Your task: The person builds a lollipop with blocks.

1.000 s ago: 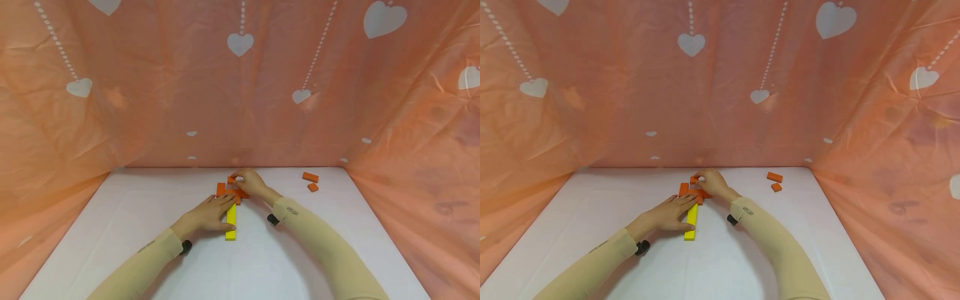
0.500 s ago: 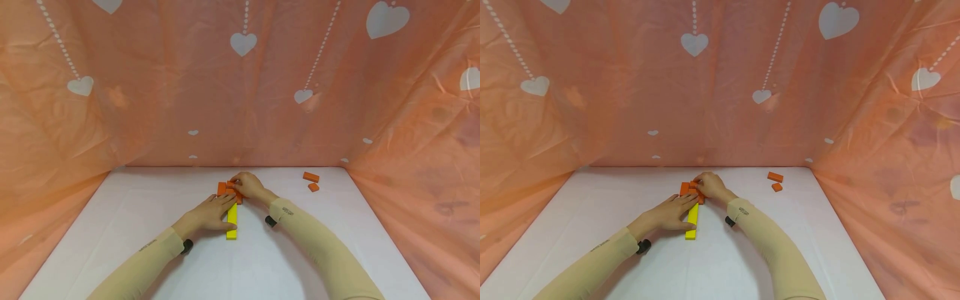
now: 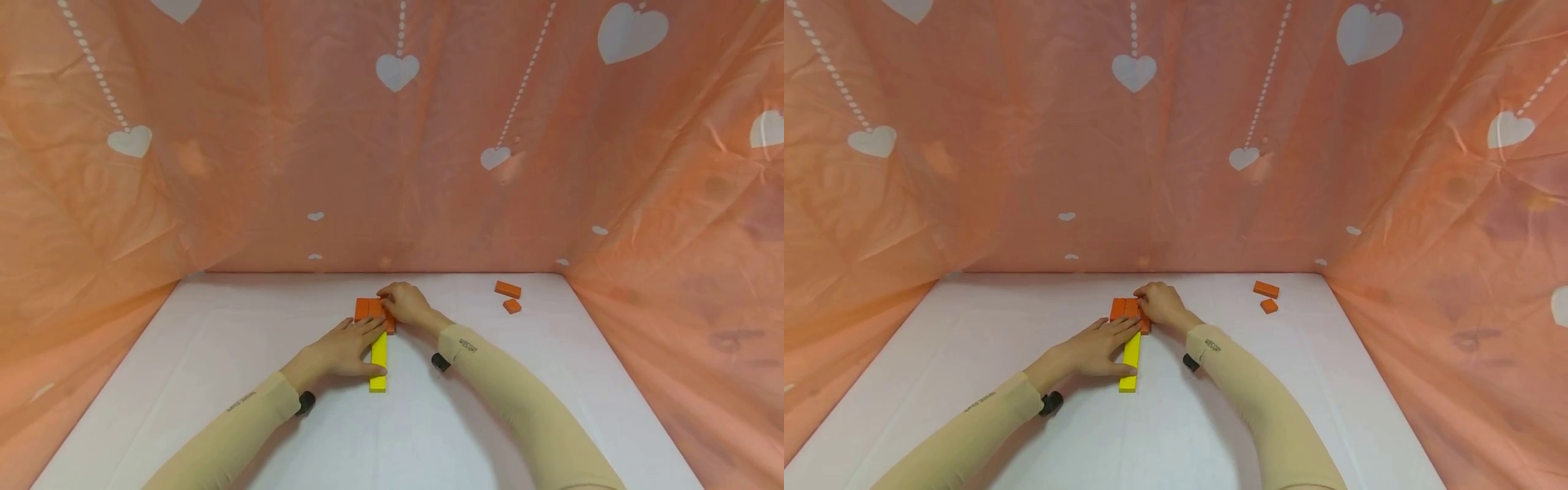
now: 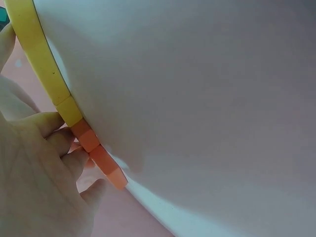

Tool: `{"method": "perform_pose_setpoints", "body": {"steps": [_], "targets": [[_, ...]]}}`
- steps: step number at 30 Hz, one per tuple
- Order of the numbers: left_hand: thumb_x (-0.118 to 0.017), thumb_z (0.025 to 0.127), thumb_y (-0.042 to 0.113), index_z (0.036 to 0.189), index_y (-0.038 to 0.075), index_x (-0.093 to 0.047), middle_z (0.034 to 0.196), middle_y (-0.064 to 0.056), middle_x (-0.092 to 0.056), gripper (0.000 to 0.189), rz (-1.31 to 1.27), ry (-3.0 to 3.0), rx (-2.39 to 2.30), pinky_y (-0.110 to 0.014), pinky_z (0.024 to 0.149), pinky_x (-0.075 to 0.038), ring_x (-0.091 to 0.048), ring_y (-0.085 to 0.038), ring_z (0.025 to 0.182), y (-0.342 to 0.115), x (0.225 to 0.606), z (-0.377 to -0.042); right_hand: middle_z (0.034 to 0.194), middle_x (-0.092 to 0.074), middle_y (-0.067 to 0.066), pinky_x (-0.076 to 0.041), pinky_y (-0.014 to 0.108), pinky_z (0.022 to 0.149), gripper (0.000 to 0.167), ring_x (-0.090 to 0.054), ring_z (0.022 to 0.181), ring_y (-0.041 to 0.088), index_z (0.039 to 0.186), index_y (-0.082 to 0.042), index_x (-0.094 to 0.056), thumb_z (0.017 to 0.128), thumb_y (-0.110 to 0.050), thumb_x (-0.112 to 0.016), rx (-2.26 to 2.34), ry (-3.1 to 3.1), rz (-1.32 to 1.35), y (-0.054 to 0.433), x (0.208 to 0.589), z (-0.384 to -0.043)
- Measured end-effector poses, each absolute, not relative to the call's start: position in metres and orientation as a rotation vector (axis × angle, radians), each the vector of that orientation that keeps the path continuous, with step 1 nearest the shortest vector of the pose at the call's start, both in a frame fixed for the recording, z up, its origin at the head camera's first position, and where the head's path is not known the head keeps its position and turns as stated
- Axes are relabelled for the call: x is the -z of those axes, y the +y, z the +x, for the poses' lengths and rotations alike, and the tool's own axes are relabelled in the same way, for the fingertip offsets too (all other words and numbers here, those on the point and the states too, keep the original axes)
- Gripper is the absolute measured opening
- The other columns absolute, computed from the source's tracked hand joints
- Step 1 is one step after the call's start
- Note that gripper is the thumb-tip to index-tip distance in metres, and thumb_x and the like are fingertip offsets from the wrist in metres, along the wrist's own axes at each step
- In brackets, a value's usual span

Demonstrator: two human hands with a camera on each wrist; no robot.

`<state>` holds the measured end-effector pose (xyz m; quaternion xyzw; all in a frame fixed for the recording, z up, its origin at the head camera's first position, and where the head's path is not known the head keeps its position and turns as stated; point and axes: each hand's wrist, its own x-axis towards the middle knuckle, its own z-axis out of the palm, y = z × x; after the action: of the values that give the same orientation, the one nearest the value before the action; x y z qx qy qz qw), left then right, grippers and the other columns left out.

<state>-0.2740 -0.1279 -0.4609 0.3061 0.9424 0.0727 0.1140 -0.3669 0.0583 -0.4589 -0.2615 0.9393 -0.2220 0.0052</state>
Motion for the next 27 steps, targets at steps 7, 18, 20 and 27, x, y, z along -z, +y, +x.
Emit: {"method": "perform_pose_setpoints", "body": {"steps": [7, 18, 20, 27], "targets": [[-0.059, 0.093, 0.071, 0.165, 0.012, -0.031, 0.172, -0.004, -0.024, 0.097, 0.915, 2.76, -0.209, -0.059, 0.126, -0.019, -0.022, -0.028, 0.159, -0.128, 0.459, -0.274, 0.126, -0.072, 0.013, -0.048, 0.047, 0.11, 0.024, -0.064, 0.122, 0.031, 0.123, -0.006, -0.076, 0.104, -0.011, -0.061, 0.668, 2.937, -0.832, 0.057, 0.46, -0.367], [-0.058, 0.094, 0.071, 0.165, 0.012, -0.029, 0.173, -0.004, -0.023, 0.097, 0.914, 2.752, -0.21, -0.059, 0.126, -0.019, -0.02, -0.028, 0.159, -0.127, 0.459, -0.273, 0.127, -0.072, 0.011, -0.048, 0.047, 0.11, 0.026, -0.063, 0.123, 0.031, 0.126, -0.007, -0.075, 0.105, -0.012, -0.061, 0.662, 2.948, -0.826, 0.058, 0.461, -0.366], [-0.058, 0.093, 0.071, 0.165, 0.012, -0.029, 0.173, -0.004, -0.023, 0.097, 0.916, 2.751, -0.211, -0.06, 0.126, -0.019, -0.021, -0.028, 0.159, -0.127, 0.459, -0.274, 0.128, -0.071, 0.012, -0.047, 0.047, 0.111, 0.027, -0.063, 0.124, 0.031, 0.128, -0.007, -0.073, 0.105, -0.012, -0.061, 0.661, 2.949, -0.826, 0.059, 0.46, -0.365], [-0.059, 0.092, 0.072, 0.165, 0.014, -0.029, 0.173, -0.003, -0.023, 0.098, 0.905, 2.765, -0.19, -0.059, 0.125, -0.02, -0.021, -0.027, 0.159, -0.128, 0.46, -0.274, 0.135, -0.068, 0.013, -0.048, 0.048, 0.111, 0.032, -0.063, 0.127, 0.031, 0.134, -0.006, -0.07, 0.105, -0.015, -0.061, 0.83, 2.902, -0.766, 0.068, 0.452, -0.36]]}}
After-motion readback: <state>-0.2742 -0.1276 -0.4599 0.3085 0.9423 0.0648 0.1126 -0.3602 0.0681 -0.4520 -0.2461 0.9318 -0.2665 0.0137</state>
